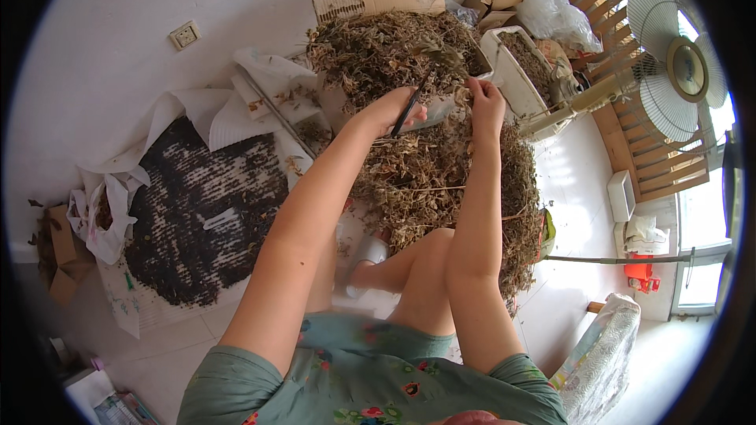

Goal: The person sits on the floor and uses scissors to trim dried plant stems. They repeatedly pick up stems, cut them into smaller pieces, and place the cut pieces into a nearby container.

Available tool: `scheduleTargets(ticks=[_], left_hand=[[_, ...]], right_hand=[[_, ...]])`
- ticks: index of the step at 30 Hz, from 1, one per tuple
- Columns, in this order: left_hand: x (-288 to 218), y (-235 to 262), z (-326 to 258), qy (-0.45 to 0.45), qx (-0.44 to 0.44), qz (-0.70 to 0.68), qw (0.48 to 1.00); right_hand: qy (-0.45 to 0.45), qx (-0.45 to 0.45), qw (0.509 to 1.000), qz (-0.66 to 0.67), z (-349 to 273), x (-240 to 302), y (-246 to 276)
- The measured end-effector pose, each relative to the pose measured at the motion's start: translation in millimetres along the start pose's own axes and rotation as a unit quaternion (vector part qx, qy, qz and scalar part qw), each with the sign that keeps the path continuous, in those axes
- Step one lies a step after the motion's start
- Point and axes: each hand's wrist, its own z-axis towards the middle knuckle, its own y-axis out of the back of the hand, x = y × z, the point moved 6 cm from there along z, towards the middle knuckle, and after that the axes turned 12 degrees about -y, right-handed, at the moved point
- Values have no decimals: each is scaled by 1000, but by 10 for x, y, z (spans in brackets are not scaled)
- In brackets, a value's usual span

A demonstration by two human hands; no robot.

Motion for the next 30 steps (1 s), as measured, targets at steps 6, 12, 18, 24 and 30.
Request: scheduleTargets(ticks=[6,12,18,24,30], left_hand=[[-123,49,38,-46,-56,-67,995],[-105,62,11,-40,-90,26,995],[-60,33,-43,14,-9,24,1000],[103,-42,31,34,47,64,996],[145,45,101,16,-3,-47,999]], right_hand=[[46,51,998,9,-105,89,-192],[28,-11,997,-67,-59,59,-186],[-69,-19,997,-15,-26,-18,-119],[-71,39,996,34,18,-92,-212],[1,65,997,-37,-148,98,-461]])
